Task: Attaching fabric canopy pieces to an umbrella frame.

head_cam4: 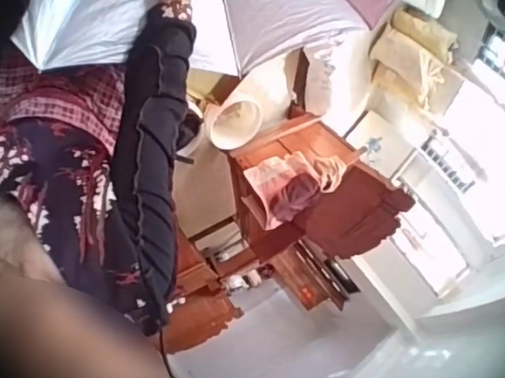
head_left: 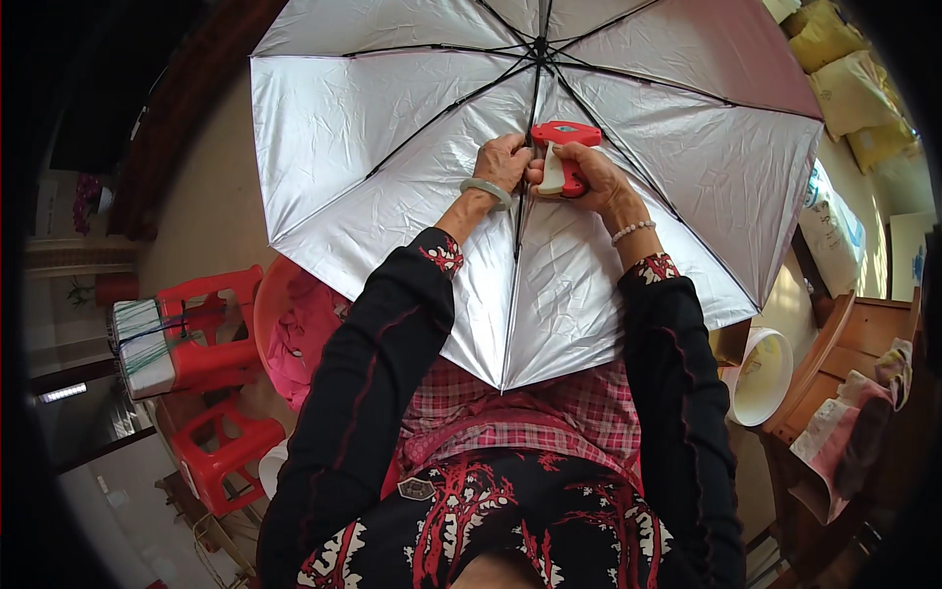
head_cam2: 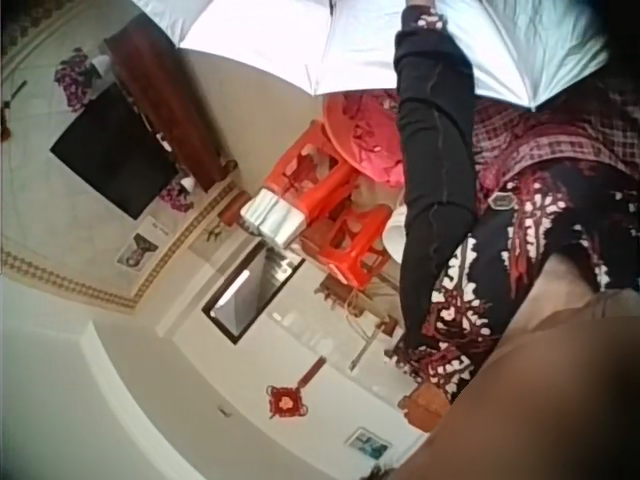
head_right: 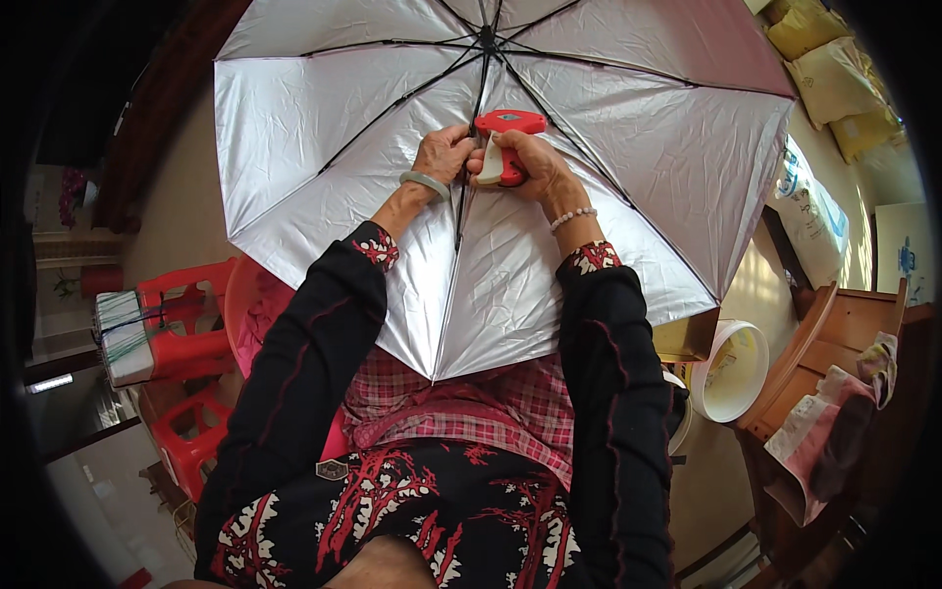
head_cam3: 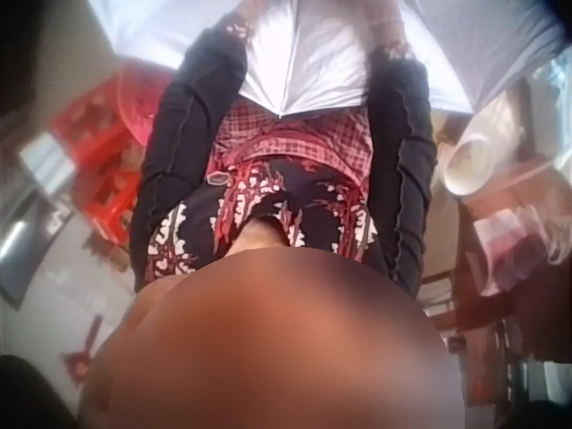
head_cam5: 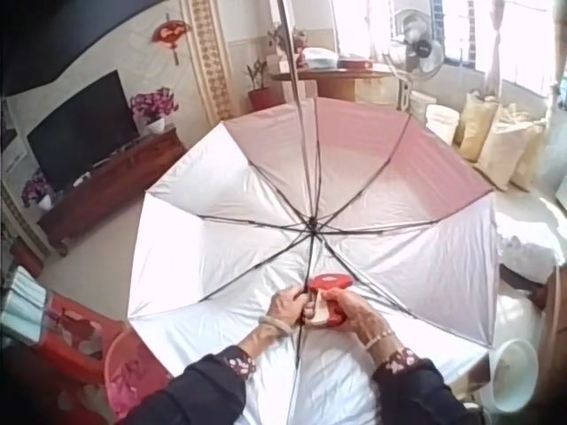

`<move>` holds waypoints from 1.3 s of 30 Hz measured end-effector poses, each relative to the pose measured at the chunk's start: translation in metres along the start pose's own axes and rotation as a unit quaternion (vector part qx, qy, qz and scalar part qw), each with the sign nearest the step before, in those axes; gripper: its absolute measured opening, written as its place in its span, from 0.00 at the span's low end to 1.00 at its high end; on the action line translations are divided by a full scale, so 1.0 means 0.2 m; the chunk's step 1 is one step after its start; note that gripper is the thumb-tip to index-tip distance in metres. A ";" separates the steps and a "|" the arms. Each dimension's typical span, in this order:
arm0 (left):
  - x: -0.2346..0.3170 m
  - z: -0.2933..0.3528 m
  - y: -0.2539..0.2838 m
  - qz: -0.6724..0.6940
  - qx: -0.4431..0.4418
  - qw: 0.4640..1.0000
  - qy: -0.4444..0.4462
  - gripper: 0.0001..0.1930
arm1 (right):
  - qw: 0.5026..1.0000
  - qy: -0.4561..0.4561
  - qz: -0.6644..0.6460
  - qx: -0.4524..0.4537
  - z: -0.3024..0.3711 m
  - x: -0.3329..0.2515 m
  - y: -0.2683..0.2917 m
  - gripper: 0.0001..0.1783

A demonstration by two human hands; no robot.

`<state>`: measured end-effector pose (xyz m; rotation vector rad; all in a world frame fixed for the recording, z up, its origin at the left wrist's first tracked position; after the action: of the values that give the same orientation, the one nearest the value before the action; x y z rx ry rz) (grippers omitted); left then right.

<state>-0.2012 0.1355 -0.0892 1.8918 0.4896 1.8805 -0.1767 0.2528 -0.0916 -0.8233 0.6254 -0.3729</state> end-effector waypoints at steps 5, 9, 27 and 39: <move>0.00 0.04 -0.03 0.082 -0.062 0.993 0.060 0.08 | 0.997 0.035 0.073 -0.007 -0.05 -0.02 0.05 0.09; 0.01 0.04 -0.02 0.080 -0.049 0.994 0.056 0.08 | 0.997 0.030 0.073 0.001 -0.08 -0.01 0.07 0.07; 0.06 -0.15 0.16 -0.235 -0.035 0.971 -0.005 0.13 | 0.971 0.196 0.076 0.118 -0.01 -0.08 0.10 0.13; -0.03 -0.02 0.10 -0.105 0.040 0.993 0.034 0.15 | 0.983 0.150 0.072 0.079 -0.02 0.00 -0.04 0.14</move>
<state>-0.2067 0.1162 -0.0840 1.7532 0.7641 1.8151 -0.1802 0.2451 -0.0871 -0.5691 0.9179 -0.4122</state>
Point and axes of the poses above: each hand's wrist, its own z-axis away from the middle knuckle, its own y-axis out of the back of the hand, x = y × z, the point moved 8 cm from there along -z, towards the middle knuckle, and after that the axes turned 10 degrees about -z, right-handed, at the moved point
